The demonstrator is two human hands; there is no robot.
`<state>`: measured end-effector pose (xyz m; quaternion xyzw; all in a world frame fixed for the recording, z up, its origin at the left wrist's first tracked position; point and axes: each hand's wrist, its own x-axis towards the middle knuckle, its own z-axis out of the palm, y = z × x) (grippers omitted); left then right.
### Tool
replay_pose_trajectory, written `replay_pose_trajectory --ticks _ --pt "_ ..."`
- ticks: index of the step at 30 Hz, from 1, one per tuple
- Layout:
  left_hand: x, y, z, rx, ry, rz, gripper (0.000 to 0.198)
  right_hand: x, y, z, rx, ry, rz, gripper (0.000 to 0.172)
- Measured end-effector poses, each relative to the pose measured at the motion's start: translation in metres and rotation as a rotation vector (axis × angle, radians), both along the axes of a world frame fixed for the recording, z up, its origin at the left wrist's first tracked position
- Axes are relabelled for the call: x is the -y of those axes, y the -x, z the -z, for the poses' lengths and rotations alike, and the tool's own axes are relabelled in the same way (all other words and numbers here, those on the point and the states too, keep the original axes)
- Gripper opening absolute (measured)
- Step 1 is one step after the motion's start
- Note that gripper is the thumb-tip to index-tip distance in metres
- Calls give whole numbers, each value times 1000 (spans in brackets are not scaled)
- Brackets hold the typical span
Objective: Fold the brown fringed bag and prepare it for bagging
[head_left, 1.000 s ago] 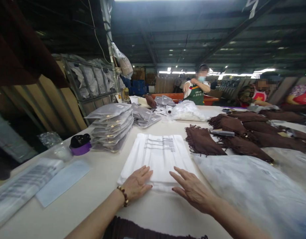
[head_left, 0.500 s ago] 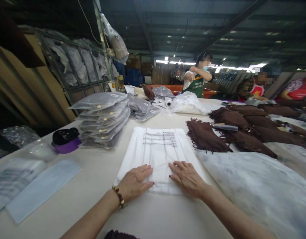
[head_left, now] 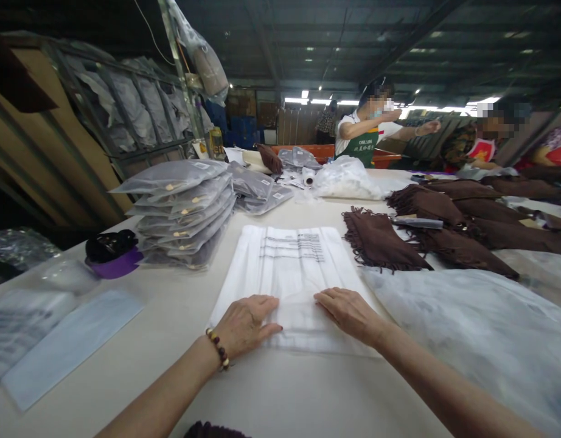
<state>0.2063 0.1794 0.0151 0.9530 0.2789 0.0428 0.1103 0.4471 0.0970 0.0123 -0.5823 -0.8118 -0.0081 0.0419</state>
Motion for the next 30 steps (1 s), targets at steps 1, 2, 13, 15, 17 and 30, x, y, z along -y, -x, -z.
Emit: replay_pose_trajectory --ticks 1,2,13,15,17,30 --pt "1 -2 -1 -11 -16 5 41 -1 1 -1 8 -10 12 28" --pt "2 -4 -2 -24 -34 9 41 -2 1 -3 14 -22 27 28" --pt "-5 -22 -5 -92 -265 -52 27 2 1 -9 130 -134 -15 23" --pt "-7 -17 -7 -75 -301 -64 28 13 -3 -6 161 -163 -32 19" --pt "-9 -7 -7 -61 -321 -65 27 25 -9 -3 180 -198 -10 32" --pt "-3 72 -14 389 -103 -572 19 96 -26 16 -473 -319 407 27"
